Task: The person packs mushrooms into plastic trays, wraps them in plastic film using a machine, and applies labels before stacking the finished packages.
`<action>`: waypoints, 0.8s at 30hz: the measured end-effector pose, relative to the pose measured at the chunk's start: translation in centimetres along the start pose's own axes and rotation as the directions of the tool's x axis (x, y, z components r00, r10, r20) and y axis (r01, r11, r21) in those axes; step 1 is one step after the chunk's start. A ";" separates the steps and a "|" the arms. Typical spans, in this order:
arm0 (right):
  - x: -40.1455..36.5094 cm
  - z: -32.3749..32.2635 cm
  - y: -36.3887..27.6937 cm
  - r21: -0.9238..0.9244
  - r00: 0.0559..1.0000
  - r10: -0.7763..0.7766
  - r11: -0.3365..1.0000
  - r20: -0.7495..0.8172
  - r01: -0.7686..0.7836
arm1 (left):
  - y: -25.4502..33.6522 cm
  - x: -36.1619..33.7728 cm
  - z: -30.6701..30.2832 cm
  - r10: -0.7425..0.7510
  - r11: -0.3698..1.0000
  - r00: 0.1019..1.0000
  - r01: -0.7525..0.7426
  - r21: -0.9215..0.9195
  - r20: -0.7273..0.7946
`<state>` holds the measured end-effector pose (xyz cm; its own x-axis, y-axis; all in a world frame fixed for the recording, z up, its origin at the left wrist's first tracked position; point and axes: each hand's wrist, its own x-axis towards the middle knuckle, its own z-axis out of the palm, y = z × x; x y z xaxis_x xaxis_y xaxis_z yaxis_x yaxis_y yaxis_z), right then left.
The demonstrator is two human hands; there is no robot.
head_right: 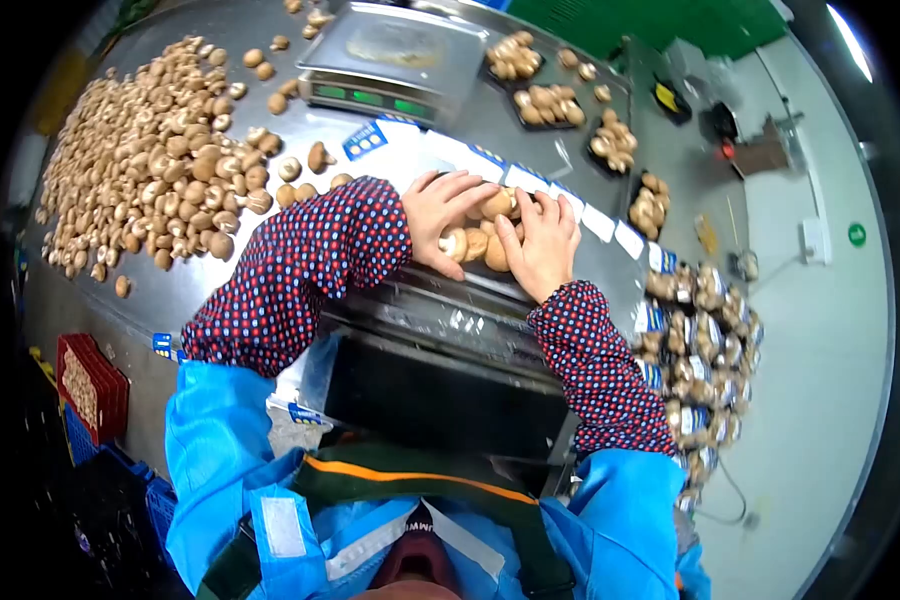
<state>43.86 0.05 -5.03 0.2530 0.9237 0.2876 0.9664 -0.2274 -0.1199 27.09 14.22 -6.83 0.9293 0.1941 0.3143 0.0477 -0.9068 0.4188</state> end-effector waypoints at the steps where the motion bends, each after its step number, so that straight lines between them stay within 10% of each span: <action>1: -1.6 -0.5 0.1 -0.043 0.998 0.066 0.997 -0.003 -0.066 | 0.8 0.5 0.4 0.030 1.000 0.999 -0.030 0.005 0.039; 6: -4.5 -1.9 2.8 0.025 0.979 0.170 0.985 -0.113 -0.168 | 3.3 2.4 1.2 -0.001 0.999 0.993 -0.003 0.033 0.121; 9: -9.4 -6.8 5.5 0.233 0.938 0.241 0.955 -0.249 -0.184 | 6.3 -1.7 -0.8 -0.063 0.998 0.966 0.064 -0.003 -0.252; 11: -15.5 -9.0 7.1 0.102 0.903 0.429 0.900 -0.036 -0.423 | 9.1 -7.1 -3.9 -0.244 0.946 0.936 0.288 0.152 -0.254; 12: -18.2 -8.4 7.6 -0.249 0.897 0.433 0.863 -0.085 -0.440 | 9.3 -8.9 -4.2 -0.332 0.875 0.916 0.389 0.287 -0.226; 19: -18.3 -7.0 5.6 -0.200 0.864 0.474 0.875 0.168 -0.441 | 10.7 -8.7 0.4 -0.535 0.704 0.840 0.501 0.503 -0.088; 22: -18.3 -4.2 7.9 0.314 0.884 0.425 0.826 0.197 -0.467 | 9.5 -7.0 -0.4 -0.582 0.811 0.804 0.561 0.166 0.122; 24: -18.4 -5.9 8.3 0.673 0.752 0.456 0.362 0.476 -0.645 | 8.1 -7.8 -2.3 -0.533 0.810 0.820 0.565 -0.155 0.208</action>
<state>47.48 -20.65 -5.74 0.6097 0.7375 -0.2903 0.1557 -0.4706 -0.8685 19.39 6.26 -3.95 0.8132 0.5643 -0.1425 0.5073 -0.5673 0.6487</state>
